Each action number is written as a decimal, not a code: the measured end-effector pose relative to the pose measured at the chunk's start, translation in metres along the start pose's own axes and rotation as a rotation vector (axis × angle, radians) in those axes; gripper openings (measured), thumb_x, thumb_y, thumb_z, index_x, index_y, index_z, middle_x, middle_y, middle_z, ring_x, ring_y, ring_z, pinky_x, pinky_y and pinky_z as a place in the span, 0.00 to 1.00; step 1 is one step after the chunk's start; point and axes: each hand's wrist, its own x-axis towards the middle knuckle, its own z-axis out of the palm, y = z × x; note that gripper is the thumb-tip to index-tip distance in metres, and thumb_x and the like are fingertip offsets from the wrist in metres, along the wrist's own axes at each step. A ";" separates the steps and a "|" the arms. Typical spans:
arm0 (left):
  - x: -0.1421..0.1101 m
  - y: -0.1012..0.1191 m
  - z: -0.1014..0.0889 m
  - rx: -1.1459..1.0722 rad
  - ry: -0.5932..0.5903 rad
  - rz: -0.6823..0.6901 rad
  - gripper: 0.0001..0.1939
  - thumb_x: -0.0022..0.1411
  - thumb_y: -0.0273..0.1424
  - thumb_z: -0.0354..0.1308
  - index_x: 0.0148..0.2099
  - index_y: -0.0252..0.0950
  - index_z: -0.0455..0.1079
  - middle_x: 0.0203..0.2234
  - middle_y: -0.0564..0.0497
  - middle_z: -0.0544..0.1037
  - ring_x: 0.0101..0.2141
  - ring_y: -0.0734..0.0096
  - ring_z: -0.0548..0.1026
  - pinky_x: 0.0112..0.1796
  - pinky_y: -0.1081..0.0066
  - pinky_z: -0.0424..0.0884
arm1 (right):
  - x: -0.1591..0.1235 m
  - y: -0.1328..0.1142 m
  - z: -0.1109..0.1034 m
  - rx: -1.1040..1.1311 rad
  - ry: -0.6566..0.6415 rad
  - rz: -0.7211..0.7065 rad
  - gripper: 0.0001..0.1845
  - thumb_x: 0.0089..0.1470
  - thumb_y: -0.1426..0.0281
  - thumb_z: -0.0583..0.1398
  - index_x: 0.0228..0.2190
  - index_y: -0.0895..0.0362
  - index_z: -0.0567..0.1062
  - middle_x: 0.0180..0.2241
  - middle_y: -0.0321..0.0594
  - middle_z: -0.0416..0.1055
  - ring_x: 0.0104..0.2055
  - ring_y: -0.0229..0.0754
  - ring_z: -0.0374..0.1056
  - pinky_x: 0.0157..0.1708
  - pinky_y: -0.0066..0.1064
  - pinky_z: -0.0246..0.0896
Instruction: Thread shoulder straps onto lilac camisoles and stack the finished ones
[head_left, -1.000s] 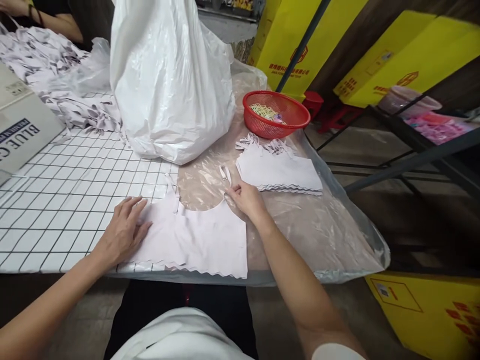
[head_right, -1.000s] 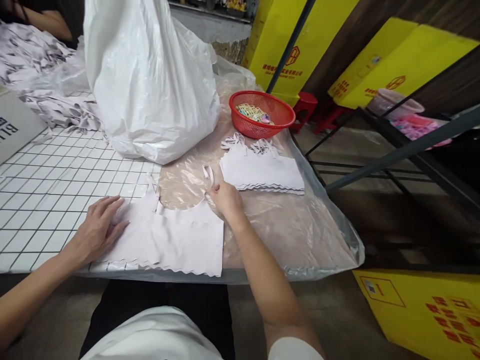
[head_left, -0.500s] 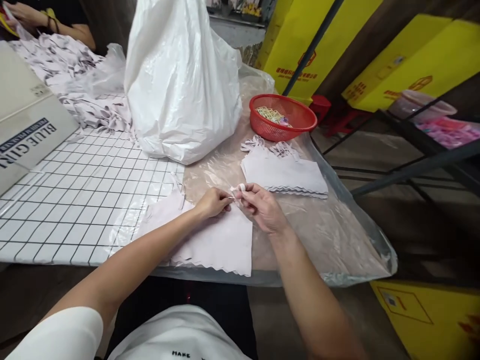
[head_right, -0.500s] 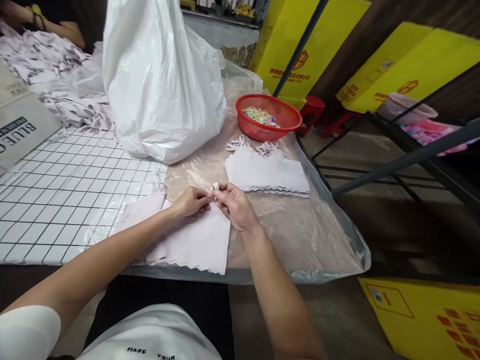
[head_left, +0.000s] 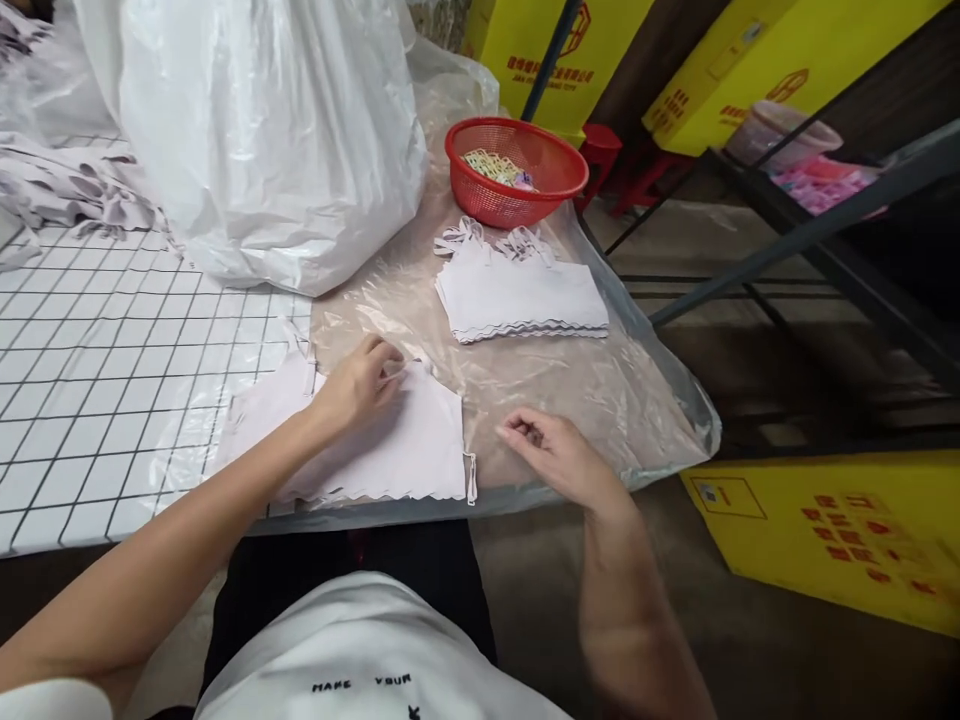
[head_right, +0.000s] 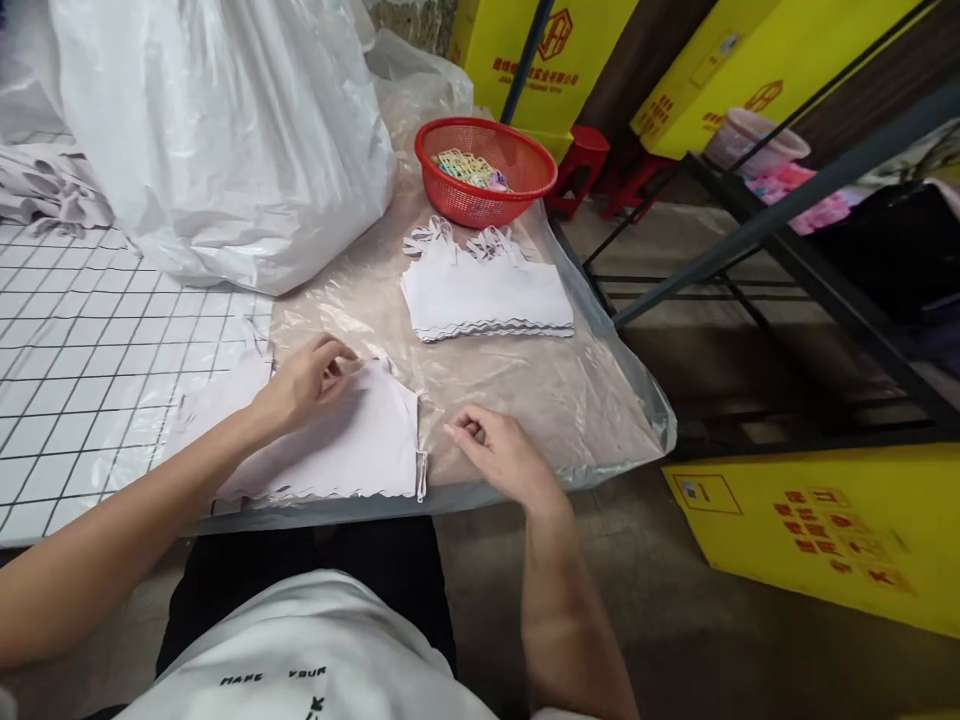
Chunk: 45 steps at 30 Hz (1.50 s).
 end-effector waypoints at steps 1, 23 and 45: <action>-0.007 -0.002 -0.003 0.063 -0.043 0.038 0.11 0.60 0.34 0.57 0.42 0.33 0.72 0.41 0.42 0.75 0.35 0.62 0.74 0.36 0.63 0.72 | -0.001 -0.001 0.006 -0.029 -0.015 0.062 0.16 0.56 0.57 0.60 0.26 0.56 0.74 0.23 0.35 0.70 0.24 0.36 0.64 0.23 0.27 0.56; -0.033 0.005 0.006 -0.362 -0.123 -0.144 0.14 0.59 0.38 0.59 0.43 0.34 0.77 0.36 0.46 0.83 0.35 0.63 0.78 0.37 0.67 0.71 | 0.078 -0.052 0.073 0.847 0.069 0.086 0.27 0.36 0.54 0.73 0.30 0.55 0.68 0.24 0.29 0.69 0.24 0.32 0.67 0.25 0.25 0.67; -0.040 -0.005 0.010 -0.077 -0.029 0.011 0.05 0.62 0.27 0.59 0.32 0.34 0.73 0.26 0.51 0.76 0.31 0.69 0.70 0.39 0.66 0.63 | 0.082 -0.032 0.067 0.238 0.024 -0.274 0.13 0.59 0.64 0.58 0.24 0.56 0.67 0.26 0.34 0.63 0.30 0.37 0.60 0.32 0.30 0.56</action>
